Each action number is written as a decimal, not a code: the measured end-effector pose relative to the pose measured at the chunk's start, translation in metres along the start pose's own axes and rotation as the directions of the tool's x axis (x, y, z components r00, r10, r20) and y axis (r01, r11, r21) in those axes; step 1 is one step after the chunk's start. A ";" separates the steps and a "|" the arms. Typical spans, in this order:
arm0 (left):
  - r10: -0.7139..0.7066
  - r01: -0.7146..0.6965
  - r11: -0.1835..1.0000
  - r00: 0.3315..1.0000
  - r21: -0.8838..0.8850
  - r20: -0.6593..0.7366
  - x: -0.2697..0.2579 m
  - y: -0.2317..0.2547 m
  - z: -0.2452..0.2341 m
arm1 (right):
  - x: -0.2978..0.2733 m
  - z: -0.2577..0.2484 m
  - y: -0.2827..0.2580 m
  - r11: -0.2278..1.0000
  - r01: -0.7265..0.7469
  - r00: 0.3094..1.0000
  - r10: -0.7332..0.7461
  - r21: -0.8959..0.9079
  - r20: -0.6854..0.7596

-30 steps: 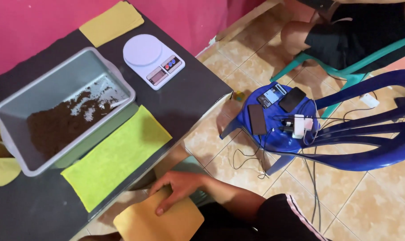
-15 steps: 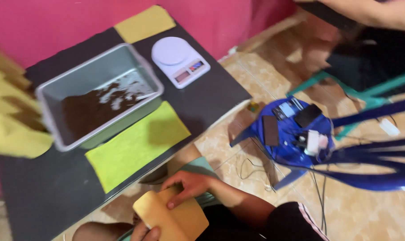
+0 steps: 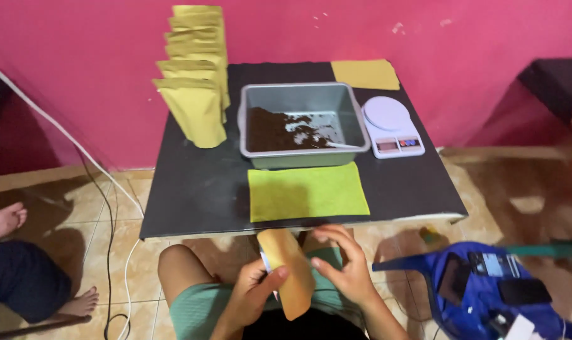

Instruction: Filling coffee bags with ground coffee and weighing them on a digital scale.

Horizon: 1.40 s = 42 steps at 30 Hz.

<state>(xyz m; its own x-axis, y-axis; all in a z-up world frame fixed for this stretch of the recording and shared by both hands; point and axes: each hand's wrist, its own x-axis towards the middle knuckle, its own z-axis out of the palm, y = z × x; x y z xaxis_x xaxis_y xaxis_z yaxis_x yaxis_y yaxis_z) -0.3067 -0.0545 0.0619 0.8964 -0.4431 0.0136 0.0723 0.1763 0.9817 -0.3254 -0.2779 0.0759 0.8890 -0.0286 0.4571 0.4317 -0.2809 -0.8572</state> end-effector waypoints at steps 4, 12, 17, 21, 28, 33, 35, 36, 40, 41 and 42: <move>0.194 -0.205 0.974 0.975 0.100 0.111 0.000 0.017 0.005 | -0.003 0.010 -0.039 0.952 -0.067 0.957 -0.023 0.298 0.288; 0.309 -0.325 0.906 0.946 0.272 0.099 0.000 0.033 0.010 | -0.011 0.026 -0.048 0.860 -0.382 0.881 0.227 0.340 0.415; 0.478 -0.492 0.816 0.869 0.304 0.126 0.000 0.037 0.013 | -0.009 0.025 -0.050 0.923 -0.349 0.891 0.273 0.162 0.364; 0.499 -0.508 0.798 0.859 0.325 0.117 0.001 0.034 0.011 | -0.006 0.020 -0.051 0.935 -0.263 0.907 0.155 0.238 0.391; 0.495 -0.467 0.705 0.863 0.534 0.102 -0.002 0.051 0.016 | 0.007 0.009 -0.070 0.968 -0.058 0.990 0.087 -0.245 0.112; 0.586 -0.521 0.559 0.799 0.645 0.138 0.014 0.081 0.009 | 0.035 -0.004 -0.095 0.928 0.239 0.970 -0.241 -0.286 0.031; 0.650 -0.519 0.467 0.750 0.716 0.120 0.022 0.089 0.012 | 0.044 -0.007 -0.103 0.905 0.269 0.956 -0.292 -0.330 -0.021; 0.693 -0.547 0.437 0.710 0.714 0.120 0.027 0.094 0.013 | 0.048 -0.006 -0.106 0.880 0.331 0.935 -0.354 -0.339 -0.005; 0.642 -0.551 0.634 0.766 0.543 0.027 0.042 0.105 0.007 | 0.072 -0.018 -0.105 0.873 0.485 0.848 -0.484 0.051 0.217; 0.647 -0.554 0.630 0.762 0.544 0.027 0.045 0.119 0.005 | 0.078 -0.020 -0.099 0.870 0.491 0.844 -0.489 0.051 0.219; 0.607 -0.576 0.653 0.786 0.492 0.116 0.047 0.131 0.004 | 0.082 -0.022 -0.092 0.881 0.468 0.837 -0.468 0.073 0.281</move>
<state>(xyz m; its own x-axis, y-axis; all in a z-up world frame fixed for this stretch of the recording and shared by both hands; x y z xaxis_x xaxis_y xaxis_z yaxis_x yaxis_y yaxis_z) -0.2565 -0.0559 0.1916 0.6982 -0.3430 0.6284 -0.6843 -0.0616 0.7266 -0.2954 -0.2756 0.1981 0.5853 0.3776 0.7175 0.8075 -0.1912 -0.5580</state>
